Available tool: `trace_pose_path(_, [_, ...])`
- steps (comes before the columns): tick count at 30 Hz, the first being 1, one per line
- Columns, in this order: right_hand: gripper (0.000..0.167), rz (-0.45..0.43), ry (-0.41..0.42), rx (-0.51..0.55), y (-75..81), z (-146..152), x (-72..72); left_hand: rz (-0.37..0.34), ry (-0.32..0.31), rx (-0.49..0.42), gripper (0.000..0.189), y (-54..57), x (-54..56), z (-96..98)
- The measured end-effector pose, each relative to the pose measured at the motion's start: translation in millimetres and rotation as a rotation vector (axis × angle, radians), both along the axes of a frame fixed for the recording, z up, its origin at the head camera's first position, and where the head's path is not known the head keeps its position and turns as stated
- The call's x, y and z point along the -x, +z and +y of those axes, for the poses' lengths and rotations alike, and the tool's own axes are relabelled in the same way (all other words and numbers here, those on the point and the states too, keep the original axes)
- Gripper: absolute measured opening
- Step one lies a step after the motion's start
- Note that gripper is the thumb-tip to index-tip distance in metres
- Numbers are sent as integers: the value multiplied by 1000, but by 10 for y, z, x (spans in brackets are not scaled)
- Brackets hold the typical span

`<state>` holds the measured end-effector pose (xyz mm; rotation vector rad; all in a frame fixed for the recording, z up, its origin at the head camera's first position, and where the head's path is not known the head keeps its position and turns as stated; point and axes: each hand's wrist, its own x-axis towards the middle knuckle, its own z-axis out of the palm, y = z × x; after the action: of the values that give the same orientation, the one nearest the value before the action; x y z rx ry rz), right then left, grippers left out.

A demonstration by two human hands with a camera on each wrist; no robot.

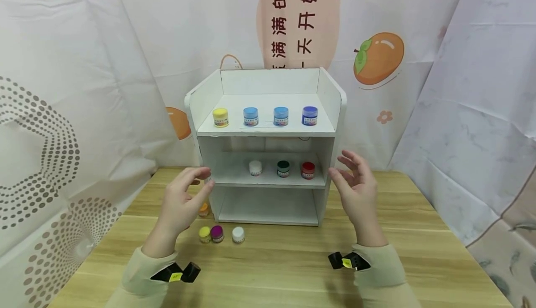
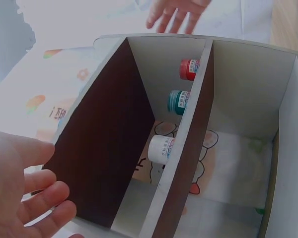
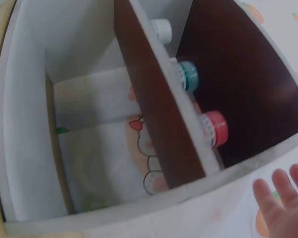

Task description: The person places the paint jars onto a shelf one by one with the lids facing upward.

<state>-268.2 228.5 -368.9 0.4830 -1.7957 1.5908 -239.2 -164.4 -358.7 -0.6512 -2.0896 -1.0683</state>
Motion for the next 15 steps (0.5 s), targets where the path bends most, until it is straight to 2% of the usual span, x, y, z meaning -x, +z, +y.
trace_pose_path(6, [53,-118,48,-63,-146,48,61,-58,-5,43,29,5,-26,13])
trace_pose_path(11, [45,-131,1,-106,-245,29,127,-109,12,129,32,20,-62,26])
trace_pose_path(15, [42,-139,-9,-114,-277,35,136,-157,-14,211,34,9,-76,44])
